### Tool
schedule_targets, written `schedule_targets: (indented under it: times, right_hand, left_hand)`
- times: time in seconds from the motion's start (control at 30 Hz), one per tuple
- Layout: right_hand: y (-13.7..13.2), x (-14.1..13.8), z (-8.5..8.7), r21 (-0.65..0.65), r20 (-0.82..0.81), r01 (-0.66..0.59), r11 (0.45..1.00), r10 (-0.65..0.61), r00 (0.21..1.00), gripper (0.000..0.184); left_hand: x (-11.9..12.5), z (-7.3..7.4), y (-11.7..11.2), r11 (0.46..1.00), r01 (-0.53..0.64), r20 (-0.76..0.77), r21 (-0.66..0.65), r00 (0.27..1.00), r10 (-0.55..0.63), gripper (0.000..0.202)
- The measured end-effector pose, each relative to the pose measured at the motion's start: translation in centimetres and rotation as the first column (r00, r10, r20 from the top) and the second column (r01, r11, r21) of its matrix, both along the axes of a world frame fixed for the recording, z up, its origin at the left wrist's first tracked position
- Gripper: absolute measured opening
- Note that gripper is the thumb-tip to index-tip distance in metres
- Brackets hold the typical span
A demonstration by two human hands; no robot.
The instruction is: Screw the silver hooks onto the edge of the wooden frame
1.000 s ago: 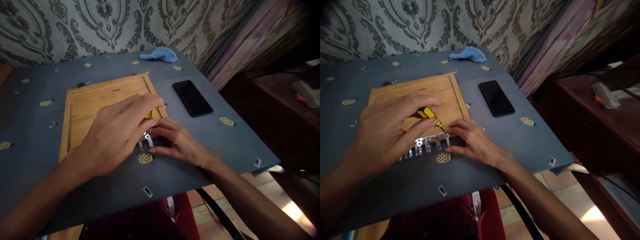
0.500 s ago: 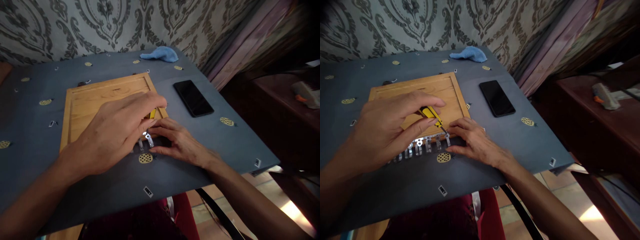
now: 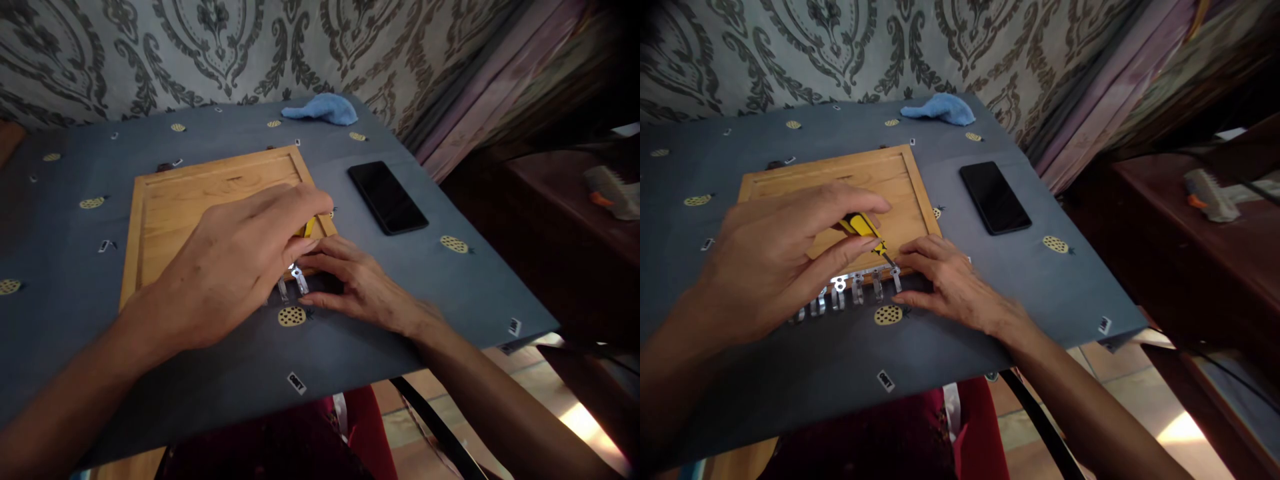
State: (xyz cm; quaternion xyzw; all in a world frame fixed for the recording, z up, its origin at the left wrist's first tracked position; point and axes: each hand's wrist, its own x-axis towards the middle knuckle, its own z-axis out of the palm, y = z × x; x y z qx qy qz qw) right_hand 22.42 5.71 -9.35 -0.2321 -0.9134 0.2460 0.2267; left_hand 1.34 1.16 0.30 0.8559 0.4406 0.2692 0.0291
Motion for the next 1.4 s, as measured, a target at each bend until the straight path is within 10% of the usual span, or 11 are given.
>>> schedule_targets:
  times: [0.43, 0.9, 1.23, 1.4]
  right_hand:
    - [0.0, 0.2, -0.1, 0.008, 0.017, 0.01, 1.0, -0.01, 1.0, 0.046]
    - [0.1, 0.2, -0.2, 0.022, 0.007, 0.0, 1.0, 0.0, 1.0, 0.046]
    - [0.3, 0.5, -0.6, 0.068, 0.029, 0.036, 0.997, -0.038, 0.999, 0.043]
    - [1.3, 1.2, -3.0, 0.107, -0.03, 0.057, 0.993, -0.054, 0.998, 0.039]
  left_hand:
    - [-2.3, 0.2, 0.4, 0.962, -0.258, 0.273, -0.085, 0.923, 0.272, 0.011]
    - [-9.0, -4.6, 1.3, 0.861, -0.248, -0.185, -0.444, 0.966, 0.183, 0.02]
    - [-11.6, -3.1, -0.6, 0.878, -0.33, -0.039, -0.346, 0.94, 0.338, 0.022]
    - [-18.3, -4.0, -2.0, 0.712, -0.641, 0.019, -0.286, 0.739, 0.674, 0.021]
